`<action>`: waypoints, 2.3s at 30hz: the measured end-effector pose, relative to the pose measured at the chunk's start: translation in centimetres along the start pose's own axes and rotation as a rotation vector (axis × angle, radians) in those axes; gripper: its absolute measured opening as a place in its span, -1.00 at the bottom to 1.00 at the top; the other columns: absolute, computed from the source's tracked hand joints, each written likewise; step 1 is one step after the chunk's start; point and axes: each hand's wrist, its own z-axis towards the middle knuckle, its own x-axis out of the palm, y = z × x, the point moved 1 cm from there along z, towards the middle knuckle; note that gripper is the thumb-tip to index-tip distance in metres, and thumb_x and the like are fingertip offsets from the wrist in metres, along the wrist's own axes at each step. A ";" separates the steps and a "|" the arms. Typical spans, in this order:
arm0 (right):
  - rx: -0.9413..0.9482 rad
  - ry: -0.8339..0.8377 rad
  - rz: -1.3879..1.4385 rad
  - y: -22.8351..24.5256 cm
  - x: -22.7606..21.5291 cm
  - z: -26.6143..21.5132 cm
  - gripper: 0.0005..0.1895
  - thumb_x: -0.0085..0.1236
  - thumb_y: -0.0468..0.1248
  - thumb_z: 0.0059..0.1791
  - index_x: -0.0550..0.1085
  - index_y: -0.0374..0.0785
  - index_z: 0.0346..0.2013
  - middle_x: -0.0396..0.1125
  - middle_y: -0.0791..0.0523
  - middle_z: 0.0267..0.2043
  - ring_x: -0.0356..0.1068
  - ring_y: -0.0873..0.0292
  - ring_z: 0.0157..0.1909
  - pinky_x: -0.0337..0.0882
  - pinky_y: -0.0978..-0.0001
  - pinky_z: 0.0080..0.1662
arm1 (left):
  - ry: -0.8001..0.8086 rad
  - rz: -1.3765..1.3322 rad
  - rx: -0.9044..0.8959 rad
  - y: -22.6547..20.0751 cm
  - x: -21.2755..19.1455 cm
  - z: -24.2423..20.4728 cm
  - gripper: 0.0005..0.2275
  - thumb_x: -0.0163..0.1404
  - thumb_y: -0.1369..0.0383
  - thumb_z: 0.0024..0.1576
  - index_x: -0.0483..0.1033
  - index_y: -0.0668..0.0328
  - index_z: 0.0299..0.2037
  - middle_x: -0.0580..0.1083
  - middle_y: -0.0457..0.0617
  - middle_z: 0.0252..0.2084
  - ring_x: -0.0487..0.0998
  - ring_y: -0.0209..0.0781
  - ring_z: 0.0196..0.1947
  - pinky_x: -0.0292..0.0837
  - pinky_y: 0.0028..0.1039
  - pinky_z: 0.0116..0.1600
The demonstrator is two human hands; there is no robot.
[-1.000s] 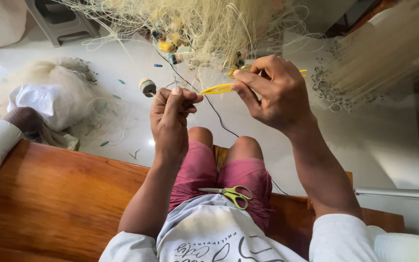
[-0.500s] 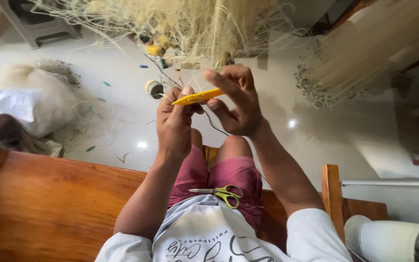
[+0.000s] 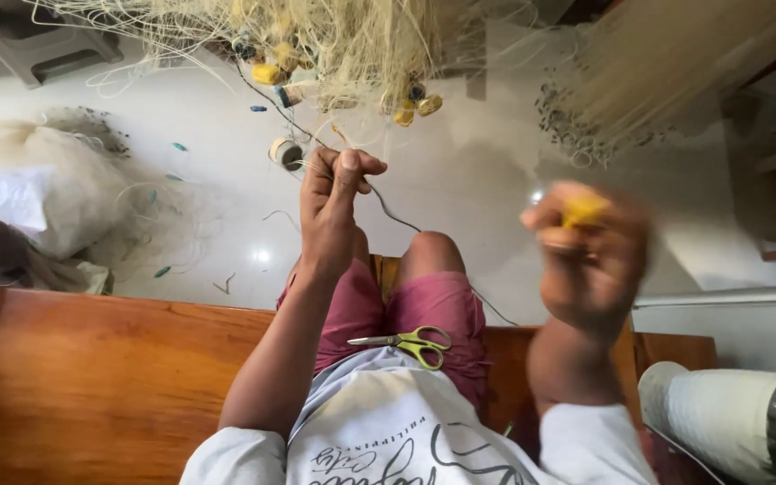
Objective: The person is repairing a large fishing net by cutting damaged sections with scissors and weaving new thread using a netting needle.
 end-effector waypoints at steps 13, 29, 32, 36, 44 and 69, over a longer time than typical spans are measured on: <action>0.129 0.607 -0.351 -1.6 -1.5 -6.6 -0.77 0.15 -0.26 -0.01 0.56 -0.32 -0.12 0.46 -0.04 -0.40 0.48 -0.01 -0.49 0.52 0.20 -0.40 | 0.081 -0.020 0.080 -0.7 0.5 -0.3 -0.80 -0.19 0.24 0.36 0.32 0.15 -0.26 0.56 0.14 -0.11 0.59 -0.15 -0.12 0.30 -0.55 -0.11; 0.077 0.626 0.481 -2.2 3.4 -11.9 -0.80 0.13 -0.33 -0.01 0.62 -0.40 -0.23 0.22 0.10 -0.64 0.26 0.18 -0.70 0.32 0.43 -0.56 | 0.202 -0.148 0.144 -0.2 -0.4 -2.2 -0.80 -0.08 0.50 0.26 0.11 0.11 -0.31 0.45 0.26 0.06 0.50 -0.04 0.06 0.36 -0.33 0.14; -0.034 0.639 0.362 -0.1 3.4 -8.4 -0.79 0.19 -0.26 -0.04 0.62 -0.35 -0.25 0.30 0.13 -0.58 0.31 0.19 -0.68 0.36 0.37 -0.51 | 0.172 -0.038 0.192 1.8 -1.4 -2.3 -0.71 0.05 0.58 0.18 0.11 0.10 -0.25 0.39 0.12 0.01 0.51 -0.12 0.03 0.40 -0.57 -0.03; -0.244 0.773 0.161 -0.9 1.9 -5.2 -0.45 -0.06 0.15 0.04 0.61 -0.24 -0.13 0.28 0.10 -0.55 0.36 0.09 -0.60 0.43 0.32 -0.41 | 0.114 -0.011 0.216 1.8 -1.5 -2.5 -0.63 0.22 0.49 0.08 0.13 0.13 -0.26 0.41 0.15 -0.06 0.52 -0.06 0.01 0.40 -0.50 -0.01; -0.652 0.728 -0.440 -2.6 5.2 6.0 -0.67 0.18 -0.10 0.14 0.59 -0.25 0.07 0.23 -0.01 -0.13 0.25 -0.03 -0.17 0.31 0.11 -0.11 | -0.244 -0.316 -0.032 -1.8 -0.7 -1.3 -0.80 -0.14 0.43 0.26 0.24 0.06 -0.45 0.53 0.05 -0.44 0.24 -0.36 -0.53 0.14 -0.58 -0.35; 0.051 0.068 0.651 -6.5 -0.7 -6.4 -0.77 -0.05 -0.06 0.12 0.25 -0.11 -0.07 0.23 0.01 -0.41 0.19 0.20 -0.58 0.34 0.43 -0.50 | -0.077 0.105 0.237 2.7 1.6 -0.8 -0.76 0.10 0.35 0.20 0.28 0.11 -0.43 0.44 -0.03 -0.45 0.33 -0.32 -0.44 0.28 -0.51 -0.28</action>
